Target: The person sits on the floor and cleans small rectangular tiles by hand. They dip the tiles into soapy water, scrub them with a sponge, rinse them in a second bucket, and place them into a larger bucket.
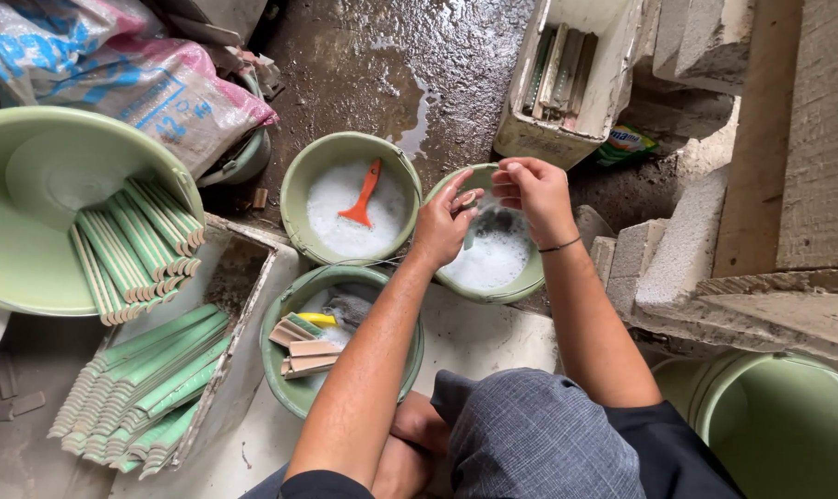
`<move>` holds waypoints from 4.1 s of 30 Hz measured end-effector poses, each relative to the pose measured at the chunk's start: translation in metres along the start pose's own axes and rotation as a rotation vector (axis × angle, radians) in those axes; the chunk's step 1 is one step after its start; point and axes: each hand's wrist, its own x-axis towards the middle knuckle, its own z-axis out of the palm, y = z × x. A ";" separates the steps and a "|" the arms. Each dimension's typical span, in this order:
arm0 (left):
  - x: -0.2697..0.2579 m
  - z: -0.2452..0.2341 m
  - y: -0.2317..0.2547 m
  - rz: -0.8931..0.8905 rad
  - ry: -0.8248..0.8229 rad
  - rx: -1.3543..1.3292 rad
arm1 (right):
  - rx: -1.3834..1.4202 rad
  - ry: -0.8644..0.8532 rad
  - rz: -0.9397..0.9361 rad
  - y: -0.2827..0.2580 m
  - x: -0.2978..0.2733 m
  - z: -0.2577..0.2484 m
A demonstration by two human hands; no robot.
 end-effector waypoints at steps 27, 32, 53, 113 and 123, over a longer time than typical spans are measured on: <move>-0.004 0.000 0.020 -0.041 0.090 0.084 | 0.171 -0.284 0.122 -0.073 -0.049 0.028; -0.006 0.005 0.038 0.045 0.059 0.075 | -0.174 -0.065 -0.150 -0.032 -0.044 0.003; -0.043 -0.006 0.078 0.420 -0.040 0.390 | -1.101 0.311 -0.649 0.155 -0.062 -0.011; -0.120 -0.113 0.170 0.798 0.313 0.901 | -1.216 0.333 -0.604 0.181 -0.067 -0.014; -0.211 -0.268 0.282 0.861 0.800 1.334 | -1.131 0.158 -0.321 0.148 -0.080 -0.005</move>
